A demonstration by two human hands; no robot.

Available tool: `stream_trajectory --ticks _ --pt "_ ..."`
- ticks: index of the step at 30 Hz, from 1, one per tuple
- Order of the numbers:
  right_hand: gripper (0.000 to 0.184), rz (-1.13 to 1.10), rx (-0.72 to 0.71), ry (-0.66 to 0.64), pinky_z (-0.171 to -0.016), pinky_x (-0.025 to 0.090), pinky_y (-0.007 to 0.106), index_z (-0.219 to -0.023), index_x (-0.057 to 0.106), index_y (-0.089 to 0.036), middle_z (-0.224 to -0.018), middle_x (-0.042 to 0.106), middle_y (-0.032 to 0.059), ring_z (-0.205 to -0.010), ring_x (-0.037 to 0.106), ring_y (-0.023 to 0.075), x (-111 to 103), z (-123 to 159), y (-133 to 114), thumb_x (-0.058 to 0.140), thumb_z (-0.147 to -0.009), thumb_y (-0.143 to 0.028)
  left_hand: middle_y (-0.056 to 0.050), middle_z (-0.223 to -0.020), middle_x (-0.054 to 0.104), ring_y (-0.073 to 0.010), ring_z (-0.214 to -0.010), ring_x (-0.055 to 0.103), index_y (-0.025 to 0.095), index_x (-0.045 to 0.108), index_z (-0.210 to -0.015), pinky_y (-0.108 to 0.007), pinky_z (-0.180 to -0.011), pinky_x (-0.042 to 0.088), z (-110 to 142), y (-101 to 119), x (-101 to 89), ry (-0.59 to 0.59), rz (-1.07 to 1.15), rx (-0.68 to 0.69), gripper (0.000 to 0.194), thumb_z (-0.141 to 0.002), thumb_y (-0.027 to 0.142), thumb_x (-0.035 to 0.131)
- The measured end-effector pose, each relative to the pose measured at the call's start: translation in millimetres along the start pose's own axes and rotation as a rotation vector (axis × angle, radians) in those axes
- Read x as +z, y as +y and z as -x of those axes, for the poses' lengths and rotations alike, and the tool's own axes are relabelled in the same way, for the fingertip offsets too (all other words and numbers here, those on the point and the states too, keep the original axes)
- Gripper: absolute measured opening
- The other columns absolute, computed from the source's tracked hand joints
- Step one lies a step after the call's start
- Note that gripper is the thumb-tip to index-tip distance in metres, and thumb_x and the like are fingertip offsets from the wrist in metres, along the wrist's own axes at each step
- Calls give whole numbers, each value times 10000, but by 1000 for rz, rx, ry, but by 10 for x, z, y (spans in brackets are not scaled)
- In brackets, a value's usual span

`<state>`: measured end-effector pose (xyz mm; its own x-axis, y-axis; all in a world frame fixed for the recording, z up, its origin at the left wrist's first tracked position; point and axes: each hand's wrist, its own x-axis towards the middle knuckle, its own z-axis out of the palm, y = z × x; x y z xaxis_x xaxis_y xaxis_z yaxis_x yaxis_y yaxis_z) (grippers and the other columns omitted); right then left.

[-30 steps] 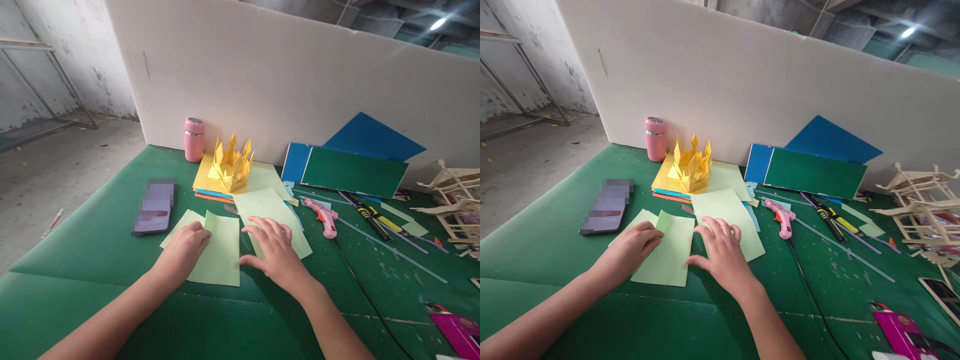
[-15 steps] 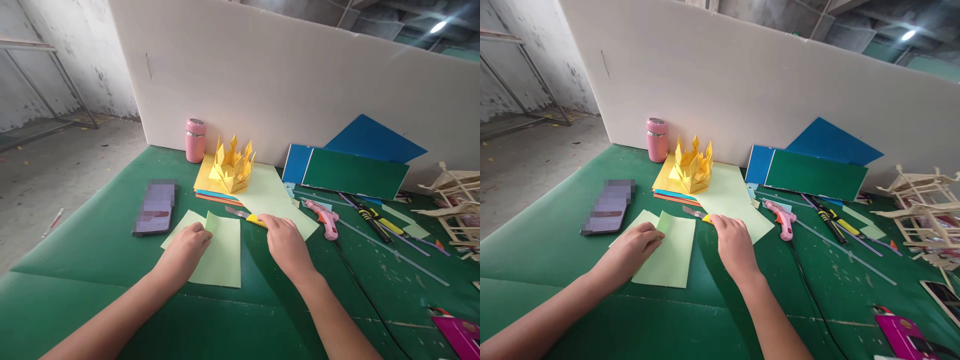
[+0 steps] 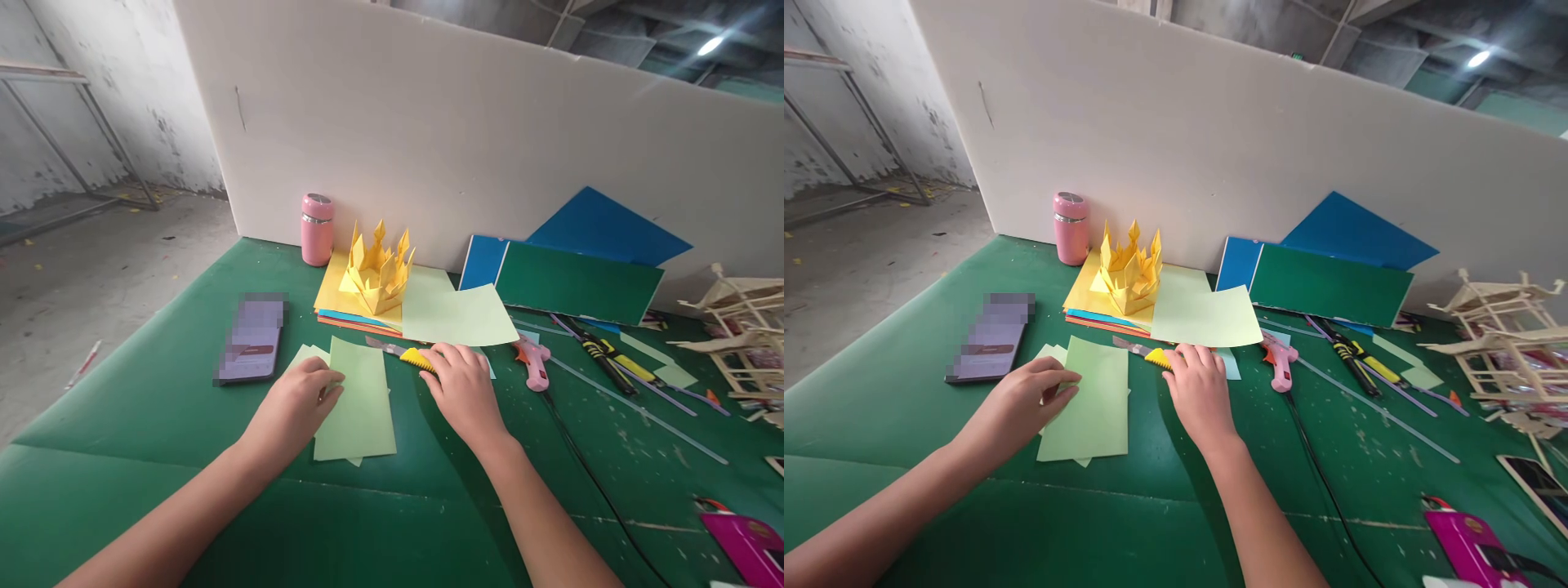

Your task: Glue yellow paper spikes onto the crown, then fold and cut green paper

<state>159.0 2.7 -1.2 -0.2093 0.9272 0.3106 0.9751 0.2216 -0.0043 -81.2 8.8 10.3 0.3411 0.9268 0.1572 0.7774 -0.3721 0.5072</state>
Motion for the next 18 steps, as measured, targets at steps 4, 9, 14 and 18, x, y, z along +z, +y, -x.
stream_trajectory --ticks 4,9,14,18 --pt "256 -83 38 -21 -804 436 386 -1098 615 -154 -1024 638 106 -978 560 276 40 4 16 493 -872 -158 -49 -784 621 -151 -584 540 169 716 -883 -284 -610 474 -34 -54 -84 59 -32 -24 298 -832 301 454" --pt "327 -308 173 -61 -516 461 293 -1103 599 -207 -982 588 67 -683 603 194 -108 157 37 465 -805 -204 -54 -770 631 -179 -637 573 193 693 -713 -294 -604 451 -64 -100 -135 54 -66 -70 375 -870 358 394" --pt "323 -693 154 -263 -688 519 295 -1041 600 -271 -1027 607 31 -856 623 201 -425 454 64 476 -756 -182 -53 -714 617 -191 -650 575 193 684 -676 -290 -591 438 -85 -94 -166 61 -45 -133 400 -868 341 366" --pt "355 -807 133 -455 -762 512 288 -1034 620 -286 -1034 630 15 -916 626 199 -501 594 68 499 -731 -146 -49 -758 637 -186 -638 587 193 704 -739 -285 -588 451 -98 -76 -210 49 -8 -175 370 -846 345 383"
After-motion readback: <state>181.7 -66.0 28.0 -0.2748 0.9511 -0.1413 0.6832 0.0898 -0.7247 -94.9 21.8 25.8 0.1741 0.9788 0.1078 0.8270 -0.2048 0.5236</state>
